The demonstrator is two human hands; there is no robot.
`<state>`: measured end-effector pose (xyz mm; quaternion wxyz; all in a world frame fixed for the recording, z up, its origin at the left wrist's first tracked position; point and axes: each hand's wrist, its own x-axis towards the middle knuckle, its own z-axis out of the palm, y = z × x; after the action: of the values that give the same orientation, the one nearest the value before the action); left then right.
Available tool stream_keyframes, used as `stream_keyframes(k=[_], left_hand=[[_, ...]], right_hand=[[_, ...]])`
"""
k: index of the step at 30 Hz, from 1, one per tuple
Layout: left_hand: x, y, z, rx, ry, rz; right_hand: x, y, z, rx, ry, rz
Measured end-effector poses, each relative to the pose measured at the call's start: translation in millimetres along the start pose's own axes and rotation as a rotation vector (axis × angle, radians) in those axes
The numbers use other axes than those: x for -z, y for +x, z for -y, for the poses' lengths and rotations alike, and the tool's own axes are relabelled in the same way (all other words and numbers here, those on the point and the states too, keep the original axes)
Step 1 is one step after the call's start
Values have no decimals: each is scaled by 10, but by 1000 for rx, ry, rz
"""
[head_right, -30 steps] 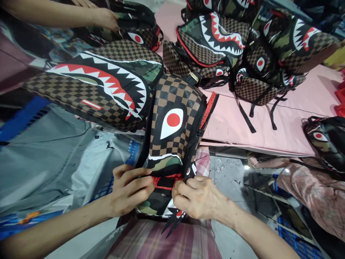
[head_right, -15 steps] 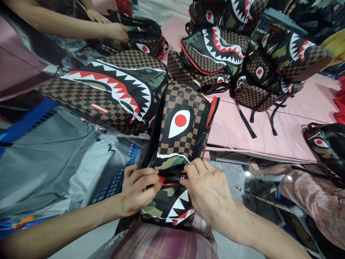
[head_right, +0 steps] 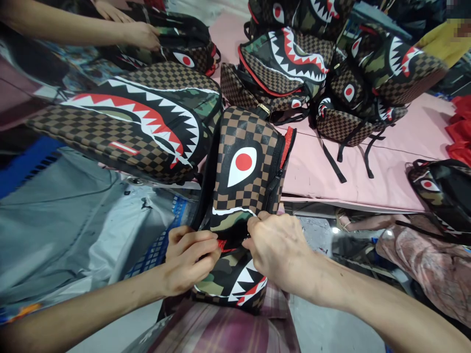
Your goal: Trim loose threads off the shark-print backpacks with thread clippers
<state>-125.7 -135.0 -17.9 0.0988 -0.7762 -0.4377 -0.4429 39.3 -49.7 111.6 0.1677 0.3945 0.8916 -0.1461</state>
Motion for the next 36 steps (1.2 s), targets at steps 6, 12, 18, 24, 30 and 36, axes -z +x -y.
stream_keyframes(k=[6,12,18,24,30,36], left_hand=[[4,25,3,3,-32,-16],[5,40,4,-7,-44,-17],[26,63,-6,3,-37,-12],[36,87,-3,-4,-36,-9],[33,61,-2,7,-63,9],[270,246,91,101,-207,244]], right_hand=[[32,41,39,-40,-16,46],[28,113,62,-85,-3,83],[45,94,36,-112,43,84],[32,36,20,-58,60,48],[-148,-72,-142,10,244,-228],[-701,-195,-168,284,307,-531]])
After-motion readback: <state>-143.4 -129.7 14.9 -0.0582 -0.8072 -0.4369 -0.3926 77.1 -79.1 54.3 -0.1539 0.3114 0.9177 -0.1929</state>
